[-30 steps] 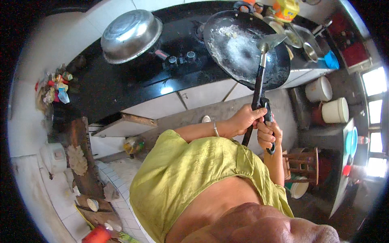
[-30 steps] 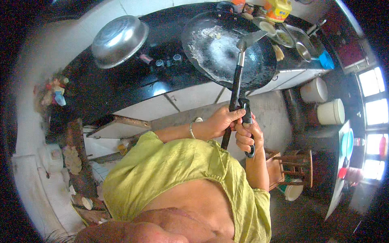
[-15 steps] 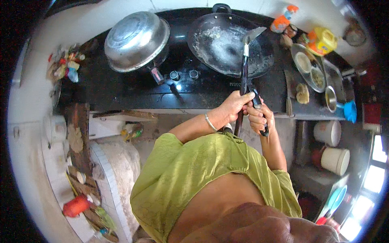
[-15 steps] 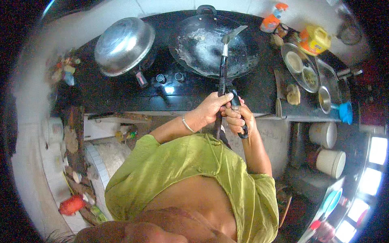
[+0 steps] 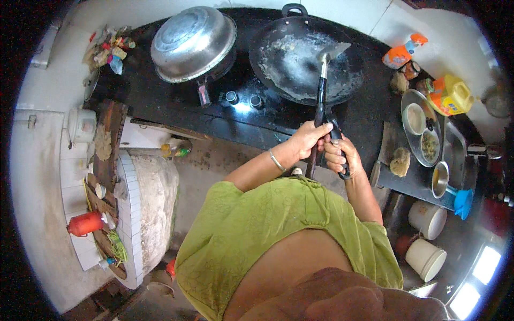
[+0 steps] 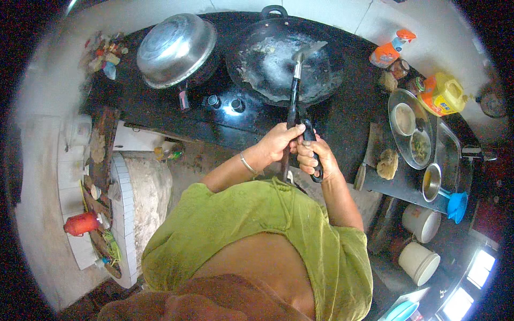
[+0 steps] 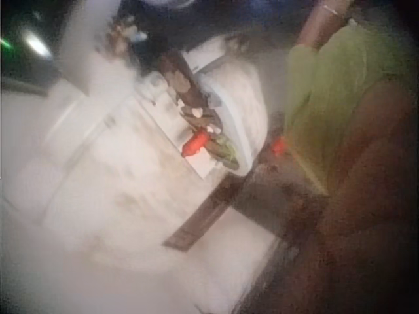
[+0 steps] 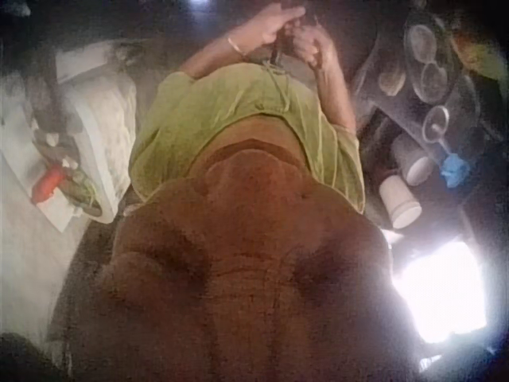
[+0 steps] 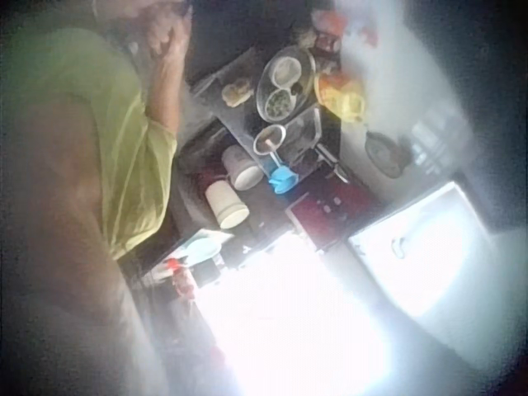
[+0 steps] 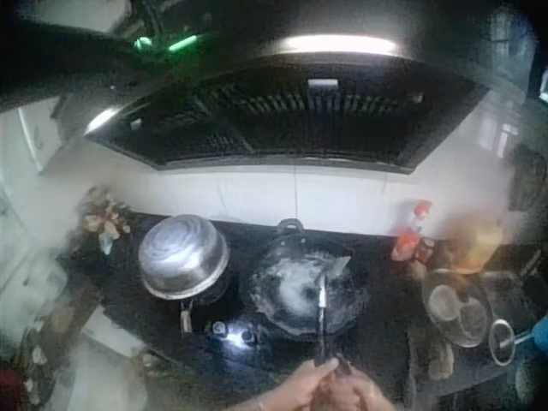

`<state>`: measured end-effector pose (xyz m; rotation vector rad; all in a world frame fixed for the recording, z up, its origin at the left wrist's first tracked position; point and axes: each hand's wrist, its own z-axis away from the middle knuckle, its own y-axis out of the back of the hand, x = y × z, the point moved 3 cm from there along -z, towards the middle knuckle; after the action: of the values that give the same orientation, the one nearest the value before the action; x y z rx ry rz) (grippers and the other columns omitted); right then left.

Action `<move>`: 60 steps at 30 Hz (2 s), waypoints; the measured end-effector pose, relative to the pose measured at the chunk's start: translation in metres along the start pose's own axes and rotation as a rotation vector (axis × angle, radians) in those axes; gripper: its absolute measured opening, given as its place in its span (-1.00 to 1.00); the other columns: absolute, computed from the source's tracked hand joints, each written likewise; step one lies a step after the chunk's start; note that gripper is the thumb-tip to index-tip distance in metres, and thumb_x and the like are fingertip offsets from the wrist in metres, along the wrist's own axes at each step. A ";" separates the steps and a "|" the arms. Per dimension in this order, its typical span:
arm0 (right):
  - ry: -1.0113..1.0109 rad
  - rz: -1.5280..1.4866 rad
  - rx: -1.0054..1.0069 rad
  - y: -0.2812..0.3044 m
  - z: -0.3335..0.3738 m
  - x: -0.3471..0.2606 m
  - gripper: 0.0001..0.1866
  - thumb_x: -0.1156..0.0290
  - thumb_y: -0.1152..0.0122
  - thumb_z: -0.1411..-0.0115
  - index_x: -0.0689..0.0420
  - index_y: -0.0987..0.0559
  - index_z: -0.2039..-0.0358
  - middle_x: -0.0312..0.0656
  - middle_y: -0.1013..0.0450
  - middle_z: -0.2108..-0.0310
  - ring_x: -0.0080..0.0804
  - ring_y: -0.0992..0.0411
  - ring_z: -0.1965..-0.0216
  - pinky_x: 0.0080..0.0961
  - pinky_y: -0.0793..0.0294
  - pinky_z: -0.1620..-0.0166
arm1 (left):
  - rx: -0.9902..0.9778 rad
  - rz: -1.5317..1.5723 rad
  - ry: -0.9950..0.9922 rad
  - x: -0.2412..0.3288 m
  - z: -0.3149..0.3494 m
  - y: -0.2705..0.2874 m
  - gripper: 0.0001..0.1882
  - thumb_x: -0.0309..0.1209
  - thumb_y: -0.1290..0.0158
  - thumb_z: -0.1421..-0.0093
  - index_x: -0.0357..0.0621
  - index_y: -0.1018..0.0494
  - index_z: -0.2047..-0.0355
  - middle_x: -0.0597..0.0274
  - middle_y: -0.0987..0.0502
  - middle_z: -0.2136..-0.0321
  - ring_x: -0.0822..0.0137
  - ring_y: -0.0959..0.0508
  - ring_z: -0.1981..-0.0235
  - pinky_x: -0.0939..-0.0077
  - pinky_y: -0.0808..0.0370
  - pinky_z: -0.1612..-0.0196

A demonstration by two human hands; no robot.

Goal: The person stirs a white, dough-like mixture in a frying pan on a gas stove using a spatula. They continuously mix the contents to prevent sticking and ensure even cooking. Finally, they transfer the cooked mixture from the pan onto a wooden cutting board.

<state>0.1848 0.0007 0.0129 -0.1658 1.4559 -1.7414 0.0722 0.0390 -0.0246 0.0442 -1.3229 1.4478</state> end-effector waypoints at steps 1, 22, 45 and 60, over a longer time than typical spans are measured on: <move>0.004 0.112 0.061 -0.001 0.002 -0.002 -0.80 0.32 0.08 -0.15 0.20 -0.33 0.34 -0.34 -0.18 0.72 -0.62 -0.15 0.81 -0.62 -0.21 0.78 | -0.008 -0.030 0.015 0.002 0.003 0.002 -0.75 -0.24 0.04 -0.15 -0.20 -0.41 0.41 0.44 -0.27 0.73 0.62 -0.19 0.74 0.72 -0.14 0.68; 0.887 2.454 -0.155 -0.143 -0.047 -0.047 -0.66 0.44 -0.12 0.17 0.06 -0.45 0.28 -0.20 -0.29 0.06 -0.18 -0.32 0.26 -0.39 -0.39 0.22 | 0.084 -0.820 -0.256 0.098 0.073 -0.020 -0.69 -0.26 0.10 -0.18 -0.27 -0.21 0.24 0.23 -0.43 0.52 0.51 -0.39 0.68 0.67 -0.37 0.63; 0.433 0.871 0.447 -0.011 -0.088 -0.164 -0.64 0.23 -0.08 -0.13 0.24 -0.42 0.18 -0.14 -0.37 0.16 -0.25 -0.44 0.24 -0.45 -0.48 0.18 | -0.187 0.256 0.085 -0.019 0.018 -0.030 -0.70 -0.36 0.16 -0.21 0.01 -0.07 0.07 0.13 -0.38 0.30 0.16 -0.47 0.24 0.10 -0.47 0.22; 0.564 0.554 0.185 0.007 -0.157 -0.142 -0.70 0.37 -0.03 -0.16 0.29 -0.34 0.16 -0.03 -0.31 0.17 -0.06 -0.39 0.16 -0.33 -0.41 0.04 | -0.082 0.012 0.091 -0.015 0.018 -0.010 -0.76 -0.39 0.21 -0.22 -0.01 -0.04 0.13 0.12 -0.35 0.33 0.19 -0.46 0.30 0.23 -0.44 0.20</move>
<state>0.1884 0.2124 0.0131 0.8122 1.5139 -1.4934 0.0738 0.0141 -0.0207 -0.0829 -1.3082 1.3877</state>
